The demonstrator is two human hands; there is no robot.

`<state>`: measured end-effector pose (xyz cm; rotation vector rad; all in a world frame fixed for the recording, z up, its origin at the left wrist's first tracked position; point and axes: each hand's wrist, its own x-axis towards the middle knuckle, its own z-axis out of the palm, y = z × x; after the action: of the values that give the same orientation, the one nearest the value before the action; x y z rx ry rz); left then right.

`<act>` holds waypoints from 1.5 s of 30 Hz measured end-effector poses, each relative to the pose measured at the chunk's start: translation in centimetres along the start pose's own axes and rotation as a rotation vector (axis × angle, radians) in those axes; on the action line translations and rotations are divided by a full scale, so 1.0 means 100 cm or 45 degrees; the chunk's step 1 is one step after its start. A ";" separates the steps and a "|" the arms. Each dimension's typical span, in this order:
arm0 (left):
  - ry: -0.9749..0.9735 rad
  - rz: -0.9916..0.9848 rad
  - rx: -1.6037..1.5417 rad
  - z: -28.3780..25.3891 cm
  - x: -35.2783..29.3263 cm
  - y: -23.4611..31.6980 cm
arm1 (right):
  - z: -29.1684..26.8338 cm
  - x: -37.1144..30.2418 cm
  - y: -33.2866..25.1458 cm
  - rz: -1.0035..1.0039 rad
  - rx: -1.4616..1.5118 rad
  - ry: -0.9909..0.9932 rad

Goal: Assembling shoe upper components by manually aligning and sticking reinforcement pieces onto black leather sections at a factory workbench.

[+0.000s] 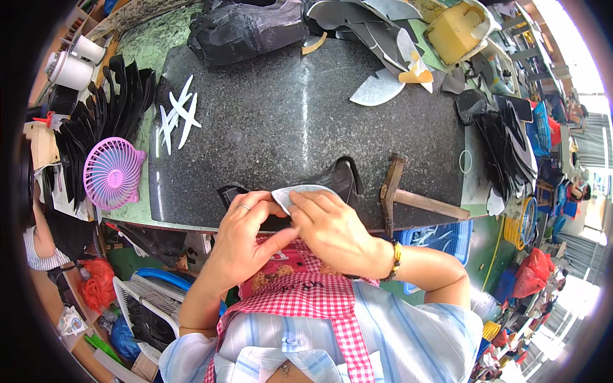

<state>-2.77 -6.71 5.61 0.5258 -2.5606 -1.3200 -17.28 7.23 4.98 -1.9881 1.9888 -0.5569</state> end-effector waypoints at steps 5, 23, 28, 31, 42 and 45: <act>-0.088 0.246 0.310 -0.001 -0.007 -0.021 | -0.002 0.005 0.014 -0.058 0.073 -0.091; -0.435 0.061 -0.078 -0.050 0.053 0.008 | -0.073 0.055 0.049 0.027 0.640 -0.250; -0.431 -0.162 -0.217 -0.039 0.048 0.030 | -0.096 0.061 0.032 0.141 0.630 -0.534; -0.506 -0.018 -0.105 -0.038 0.045 0.037 | -0.095 0.052 0.014 0.105 0.359 -0.608; -1.139 0.235 -0.396 -0.057 0.009 0.038 | -0.062 0.022 0.030 -0.397 1.591 -1.160; -0.086 0.671 0.515 -0.054 0.008 0.023 | -0.097 0.041 0.091 0.192 1.199 -0.335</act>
<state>-2.13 -9.77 10.64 -0.1436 -2.7547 -0.6578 -29.82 3.77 9.82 -1.2342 1.3125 -0.9147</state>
